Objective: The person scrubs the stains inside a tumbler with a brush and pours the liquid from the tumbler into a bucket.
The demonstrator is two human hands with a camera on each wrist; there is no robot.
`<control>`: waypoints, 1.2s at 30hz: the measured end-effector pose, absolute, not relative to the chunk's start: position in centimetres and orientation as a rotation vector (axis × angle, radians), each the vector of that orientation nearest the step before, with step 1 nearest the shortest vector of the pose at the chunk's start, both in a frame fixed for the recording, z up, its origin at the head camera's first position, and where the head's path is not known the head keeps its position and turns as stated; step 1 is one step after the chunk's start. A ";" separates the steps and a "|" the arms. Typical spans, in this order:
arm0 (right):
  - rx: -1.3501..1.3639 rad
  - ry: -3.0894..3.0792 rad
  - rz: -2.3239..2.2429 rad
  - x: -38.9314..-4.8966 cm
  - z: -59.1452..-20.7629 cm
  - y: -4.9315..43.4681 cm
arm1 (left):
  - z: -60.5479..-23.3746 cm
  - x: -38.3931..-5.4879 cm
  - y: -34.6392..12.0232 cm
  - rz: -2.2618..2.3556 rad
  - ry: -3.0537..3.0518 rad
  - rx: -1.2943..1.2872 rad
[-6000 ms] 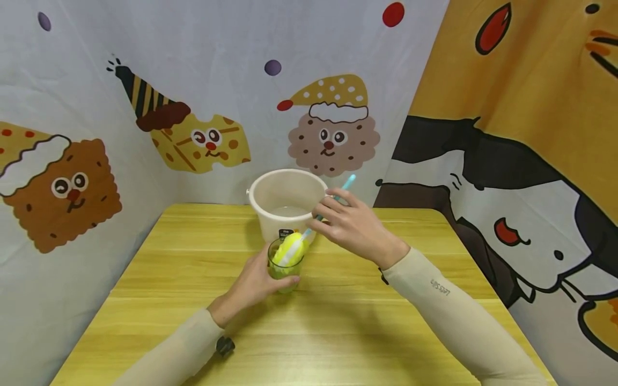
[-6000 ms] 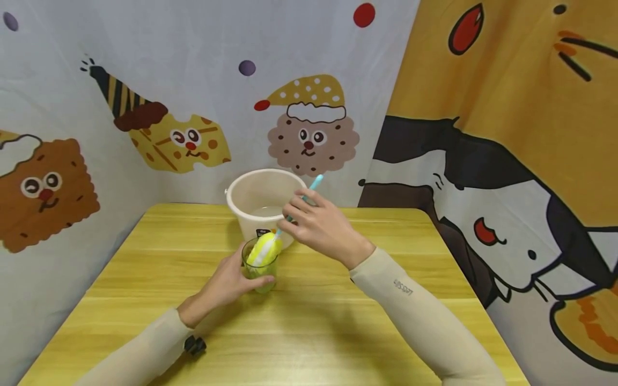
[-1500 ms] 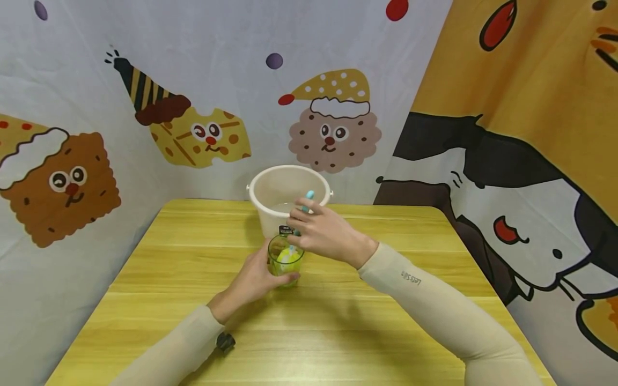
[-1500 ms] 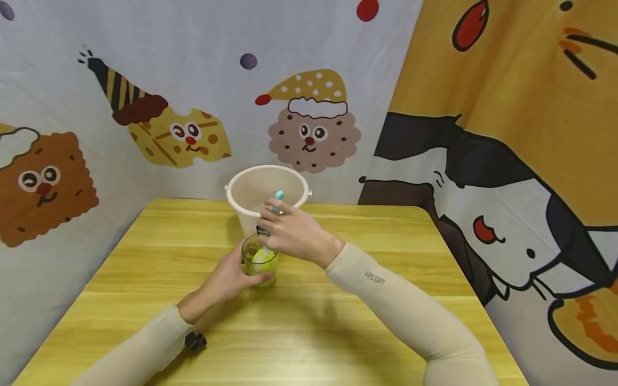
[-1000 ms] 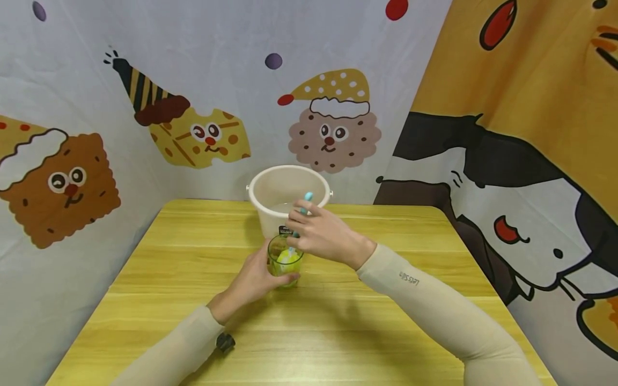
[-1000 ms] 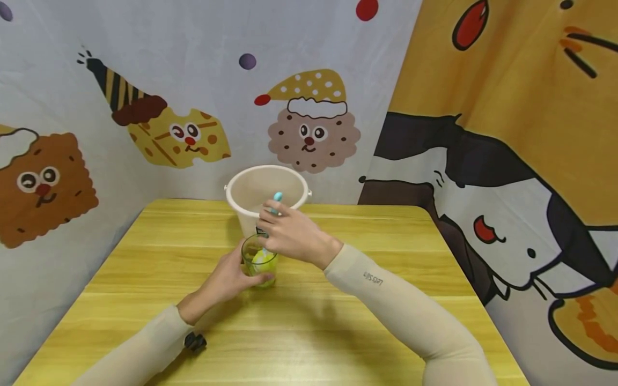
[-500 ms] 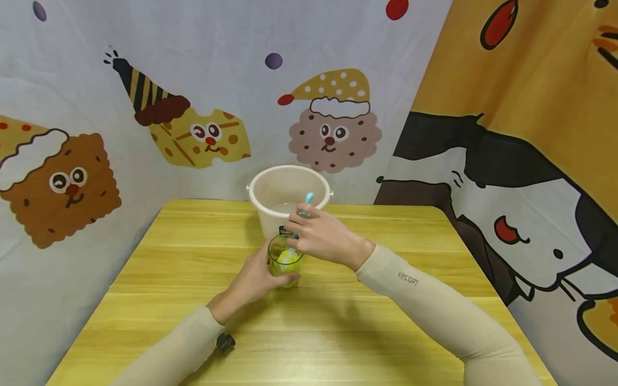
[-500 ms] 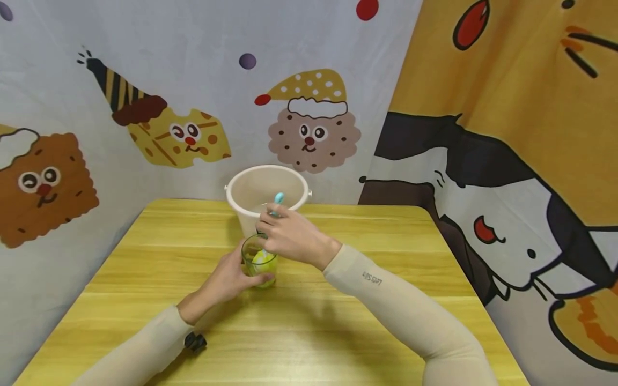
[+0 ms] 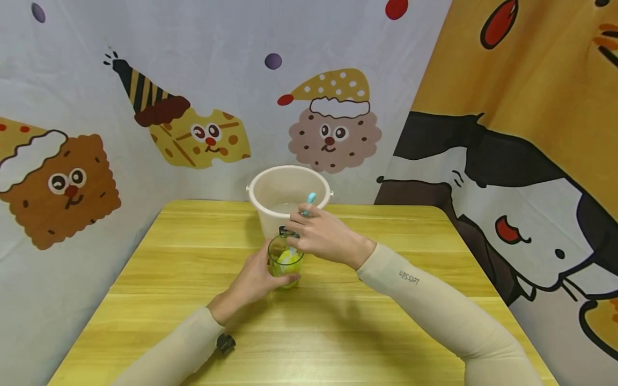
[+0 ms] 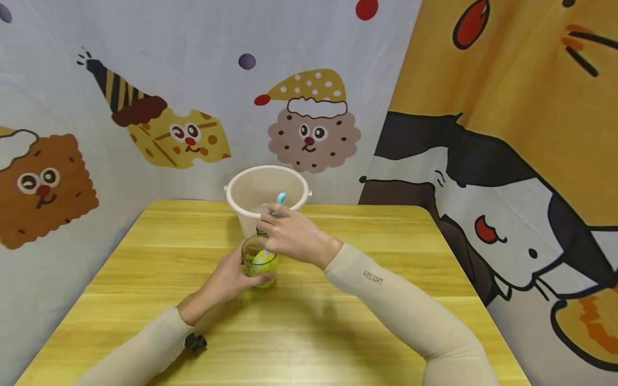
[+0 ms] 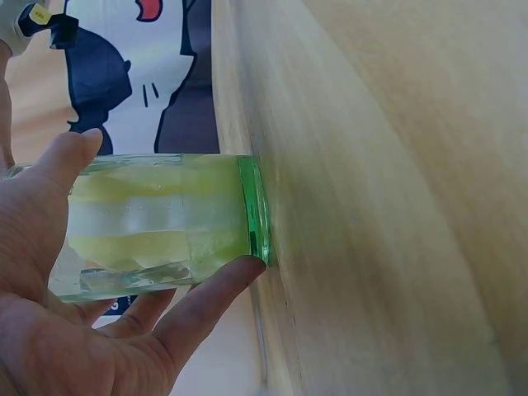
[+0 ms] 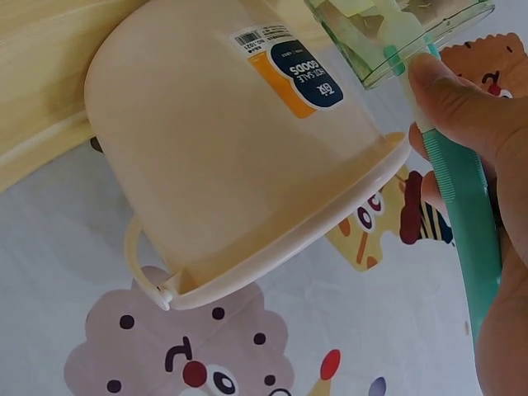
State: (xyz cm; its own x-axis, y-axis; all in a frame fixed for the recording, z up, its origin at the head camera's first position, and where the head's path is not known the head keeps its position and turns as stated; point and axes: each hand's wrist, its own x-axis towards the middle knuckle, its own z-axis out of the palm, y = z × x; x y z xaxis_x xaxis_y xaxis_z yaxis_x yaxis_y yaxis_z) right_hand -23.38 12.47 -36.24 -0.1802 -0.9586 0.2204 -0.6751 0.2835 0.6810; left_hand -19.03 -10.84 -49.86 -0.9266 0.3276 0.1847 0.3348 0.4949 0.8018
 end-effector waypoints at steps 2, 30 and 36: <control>1.460 -1.933 -0.591 -23.4 -36.2 12.4 | -49.9 -19.1 -10.9 -1.456 -2.706 -0.600; 1.442 -1.915 -0.552 -23.3 -35.0 12.6 | -49.8 -19.0 -10.8 -1.496 -2.703 -0.583; 1.434 -1.905 -0.559 -23.2 -34.5 12.8 | -49.9 -19.0 -10.7 -1.487 -2.721 -0.547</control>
State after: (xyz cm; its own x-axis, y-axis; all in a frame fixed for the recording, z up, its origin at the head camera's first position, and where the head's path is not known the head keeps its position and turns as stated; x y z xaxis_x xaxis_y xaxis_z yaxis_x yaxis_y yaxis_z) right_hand -23.21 12.79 -34.48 -0.1630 -0.9518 0.2599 -0.6607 0.3010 0.6877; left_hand -19.01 -10.71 -49.92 -0.9396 0.3036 0.1579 0.2969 0.4936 0.8174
